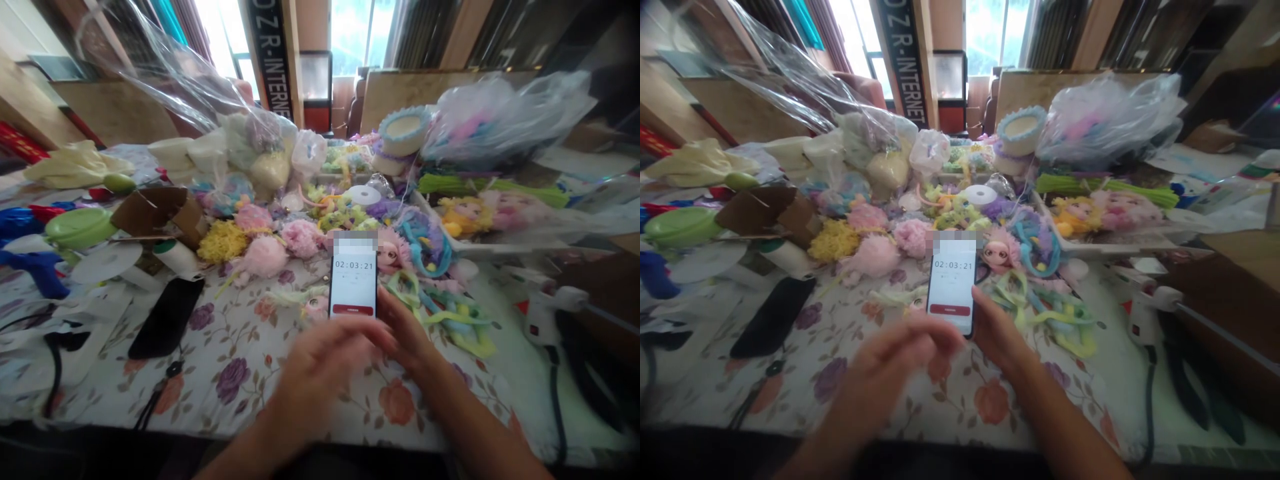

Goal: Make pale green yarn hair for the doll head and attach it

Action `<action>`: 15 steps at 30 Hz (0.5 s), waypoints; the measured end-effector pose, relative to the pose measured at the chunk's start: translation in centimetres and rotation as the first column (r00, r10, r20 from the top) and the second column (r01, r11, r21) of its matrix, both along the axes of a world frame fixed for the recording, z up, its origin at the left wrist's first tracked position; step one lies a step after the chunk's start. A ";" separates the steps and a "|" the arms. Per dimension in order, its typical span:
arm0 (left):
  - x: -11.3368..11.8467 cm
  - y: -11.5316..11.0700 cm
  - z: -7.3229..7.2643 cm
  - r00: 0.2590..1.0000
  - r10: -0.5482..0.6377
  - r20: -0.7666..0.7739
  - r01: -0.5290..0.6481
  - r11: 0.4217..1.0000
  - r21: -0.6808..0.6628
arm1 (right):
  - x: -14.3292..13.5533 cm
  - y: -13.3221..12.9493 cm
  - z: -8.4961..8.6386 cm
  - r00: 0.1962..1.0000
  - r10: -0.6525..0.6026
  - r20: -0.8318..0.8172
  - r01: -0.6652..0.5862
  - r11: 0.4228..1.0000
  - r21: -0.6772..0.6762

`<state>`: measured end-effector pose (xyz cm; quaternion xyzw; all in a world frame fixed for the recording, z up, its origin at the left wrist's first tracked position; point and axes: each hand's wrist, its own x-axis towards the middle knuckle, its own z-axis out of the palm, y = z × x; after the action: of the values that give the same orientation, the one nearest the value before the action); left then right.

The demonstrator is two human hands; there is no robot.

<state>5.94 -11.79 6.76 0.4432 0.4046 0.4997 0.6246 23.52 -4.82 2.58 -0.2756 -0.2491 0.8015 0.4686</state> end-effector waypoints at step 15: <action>-0.3 5.3 -0.9 0.941 0.137 0.309 -0.020 0.935 -0.354 | 0.0 -1.3 0.2 0.950 0.295 0.105 -0.313 0.902 0.297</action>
<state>5.62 -6.52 5.86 0.2202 0.3937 0.5128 0.7304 23.50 -6.11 2.81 -0.1790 -0.4251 0.8075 0.3677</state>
